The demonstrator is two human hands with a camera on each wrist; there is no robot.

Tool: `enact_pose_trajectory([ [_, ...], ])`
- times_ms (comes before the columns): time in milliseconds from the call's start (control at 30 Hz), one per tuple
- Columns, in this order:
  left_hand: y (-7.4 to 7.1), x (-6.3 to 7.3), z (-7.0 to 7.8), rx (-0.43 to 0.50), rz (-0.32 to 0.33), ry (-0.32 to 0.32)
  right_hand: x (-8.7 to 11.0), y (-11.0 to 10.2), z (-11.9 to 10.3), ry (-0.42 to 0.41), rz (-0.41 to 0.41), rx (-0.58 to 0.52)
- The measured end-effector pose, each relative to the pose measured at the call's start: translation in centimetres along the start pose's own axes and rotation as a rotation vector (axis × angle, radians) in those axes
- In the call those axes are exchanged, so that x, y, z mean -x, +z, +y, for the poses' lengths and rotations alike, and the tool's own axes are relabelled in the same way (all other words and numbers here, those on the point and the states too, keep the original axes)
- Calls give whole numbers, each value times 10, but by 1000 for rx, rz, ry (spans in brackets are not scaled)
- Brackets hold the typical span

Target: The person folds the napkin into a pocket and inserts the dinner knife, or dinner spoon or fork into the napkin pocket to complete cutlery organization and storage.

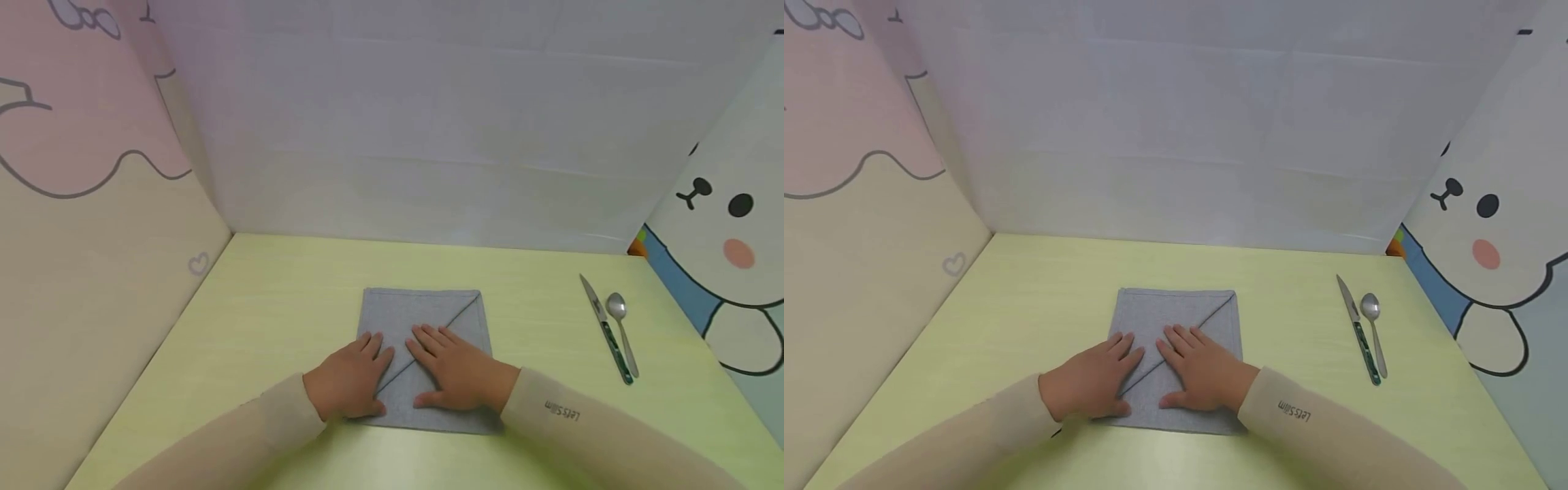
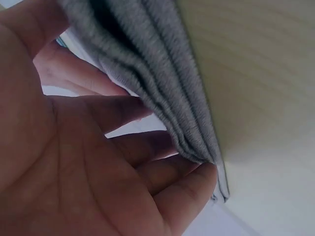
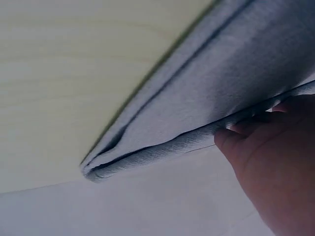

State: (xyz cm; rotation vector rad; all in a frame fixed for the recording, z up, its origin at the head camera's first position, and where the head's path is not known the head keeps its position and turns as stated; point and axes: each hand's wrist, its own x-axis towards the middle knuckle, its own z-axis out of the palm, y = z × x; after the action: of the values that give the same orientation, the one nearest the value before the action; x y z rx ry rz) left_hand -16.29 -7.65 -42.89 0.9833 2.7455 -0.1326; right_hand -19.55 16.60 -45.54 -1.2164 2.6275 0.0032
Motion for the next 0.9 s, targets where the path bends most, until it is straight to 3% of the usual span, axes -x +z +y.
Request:
enact_pose_trajectory([
  [167,1,2,0,-25,20,5,1,1,14,58,-20,-11],
  [567,2,3,2,-66,47,10,6,7,90,124,97,-53],
  [767,4,-3,5,-83,53,-17,9,5,96,154,94,-74],
  [900,-6,-10,15,-129,58,-54,8,2,95,169,98,-108],
])
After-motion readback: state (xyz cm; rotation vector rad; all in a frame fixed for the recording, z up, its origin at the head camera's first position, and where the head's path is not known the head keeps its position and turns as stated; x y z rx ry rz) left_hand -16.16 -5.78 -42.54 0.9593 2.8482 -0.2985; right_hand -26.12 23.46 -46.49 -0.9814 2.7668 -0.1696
